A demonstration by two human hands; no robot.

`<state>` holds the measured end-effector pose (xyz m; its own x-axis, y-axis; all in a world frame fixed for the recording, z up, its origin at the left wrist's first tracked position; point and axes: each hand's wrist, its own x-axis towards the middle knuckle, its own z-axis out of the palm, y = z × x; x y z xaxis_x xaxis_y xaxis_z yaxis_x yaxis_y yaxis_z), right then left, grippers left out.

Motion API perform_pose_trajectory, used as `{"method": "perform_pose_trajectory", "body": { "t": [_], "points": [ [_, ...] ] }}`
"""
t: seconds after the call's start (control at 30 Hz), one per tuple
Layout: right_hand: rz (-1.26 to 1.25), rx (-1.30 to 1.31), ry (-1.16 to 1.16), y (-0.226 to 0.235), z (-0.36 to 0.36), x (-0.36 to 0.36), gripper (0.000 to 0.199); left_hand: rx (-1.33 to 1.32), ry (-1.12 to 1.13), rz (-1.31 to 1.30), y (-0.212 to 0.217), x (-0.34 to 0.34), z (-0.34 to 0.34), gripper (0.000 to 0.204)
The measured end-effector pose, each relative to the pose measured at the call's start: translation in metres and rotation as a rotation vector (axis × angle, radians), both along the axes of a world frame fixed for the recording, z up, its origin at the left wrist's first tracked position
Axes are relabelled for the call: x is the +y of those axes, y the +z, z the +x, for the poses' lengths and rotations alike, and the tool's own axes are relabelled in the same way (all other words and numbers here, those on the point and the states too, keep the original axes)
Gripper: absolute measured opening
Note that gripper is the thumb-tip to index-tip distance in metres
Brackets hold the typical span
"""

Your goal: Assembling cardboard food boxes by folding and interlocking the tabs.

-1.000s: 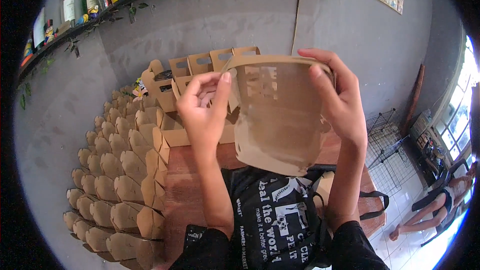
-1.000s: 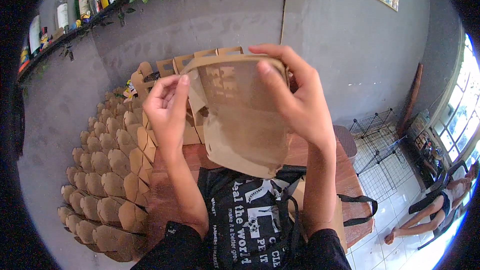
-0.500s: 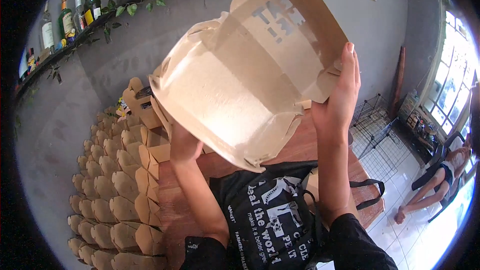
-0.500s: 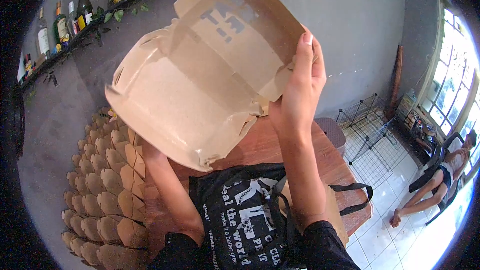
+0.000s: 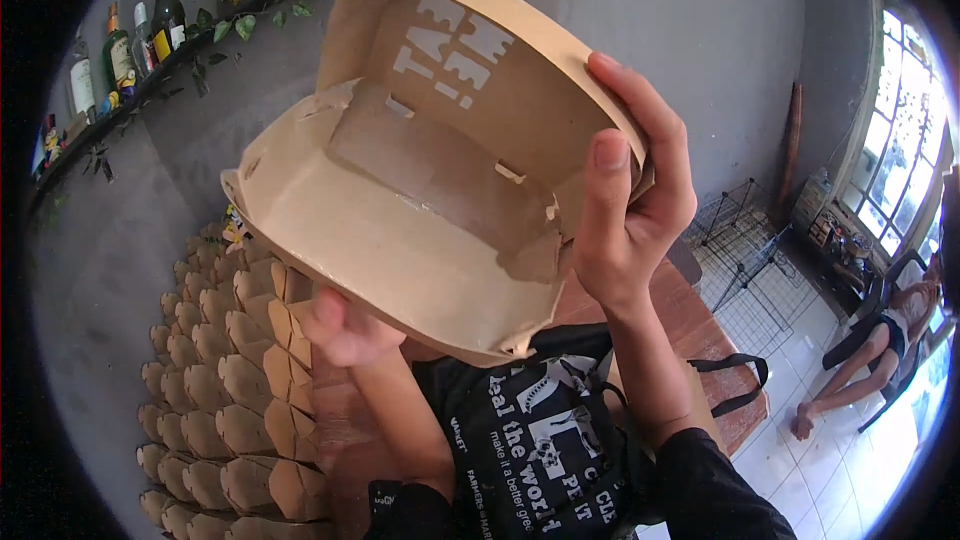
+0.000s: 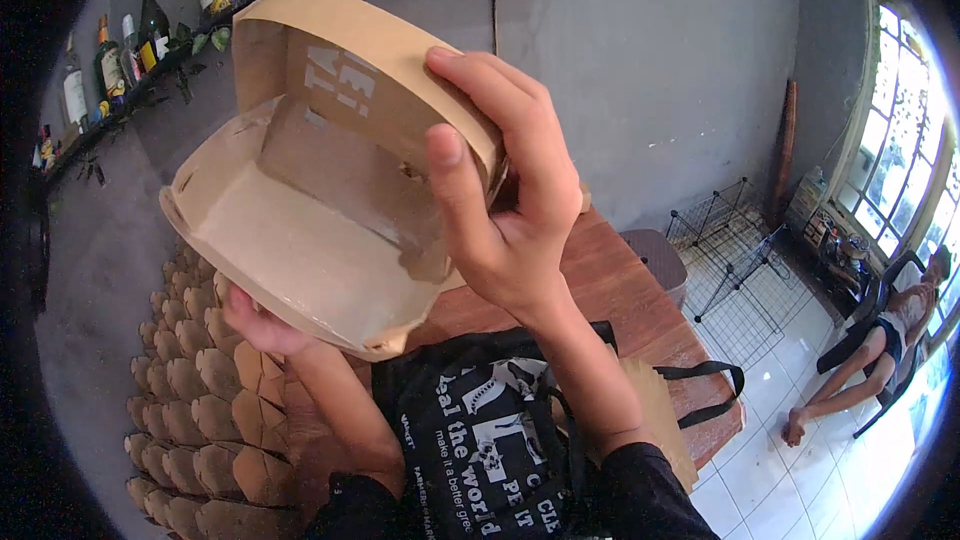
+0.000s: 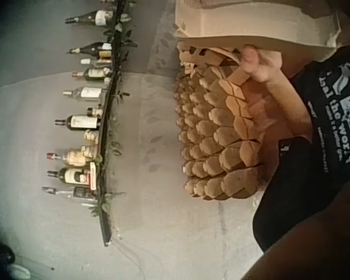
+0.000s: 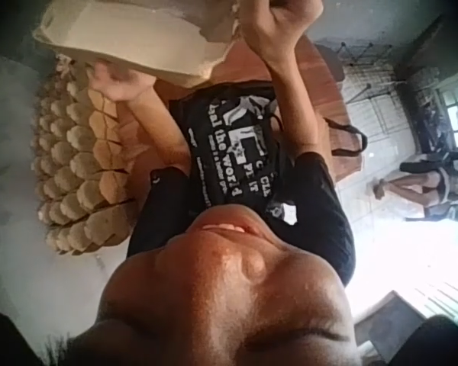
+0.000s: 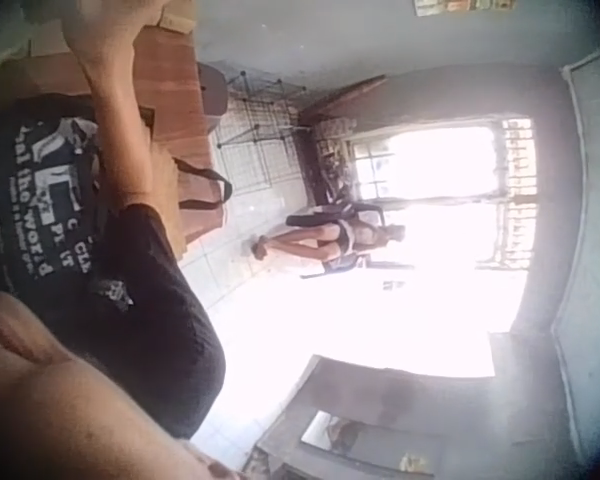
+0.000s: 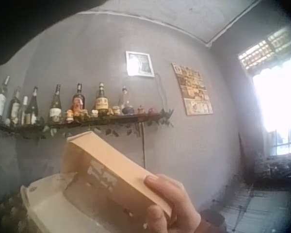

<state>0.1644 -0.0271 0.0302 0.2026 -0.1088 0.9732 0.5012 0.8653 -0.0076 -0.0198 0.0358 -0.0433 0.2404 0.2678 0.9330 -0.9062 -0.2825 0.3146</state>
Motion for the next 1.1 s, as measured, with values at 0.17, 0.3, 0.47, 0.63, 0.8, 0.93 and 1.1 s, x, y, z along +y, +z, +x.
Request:
{"method": "perform_pose_trajectory", "body": {
  "t": [0.17, 0.3, 0.47, 0.63, 0.8, 0.93, 1.1],
  "points": [
    [0.039, -0.12, -0.046, 0.001, -0.002, 0.003, 0.032, -0.098, -0.036, 0.075, 0.0, 0.002, 0.004, 0.074],
    [0.036, -0.197, -0.019, 0.004, 0.001, -0.003, 0.033, -0.074, 0.134, -0.247, 0.009, -0.009, 0.004, 0.065],
    [-0.175, -0.19, 0.103, 0.005, -0.004, -0.018, 0.04, -0.125, 0.219, -0.573, 0.026, -0.019, 0.007, 0.052],
    [-0.317, -0.183, 0.248, 0.007, -0.005, -0.026, 0.041, -0.095, 0.054, -0.559, 0.033, -0.014, 0.0, 0.049],
    [-0.35, -0.159, 0.307, 0.007, 0.001, -0.026, 0.044, -0.153, -0.082, -0.541, 0.032, -0.011, 0.003, 0.049],
    [-0.402, -0.11, 0.378, 0.009, 0.003, -0.028, 0.047, -0.139, 0.013, -0.301, 0.028, -0.009, 0.002, 0.049],
    [-0.311, -0.138, 0.322, 0.007, 0.006, -0.022, 0.06, -0.299, 0.846, -0.361, 0.002, 0.011, 0.008, 0.046]
  ]
}}
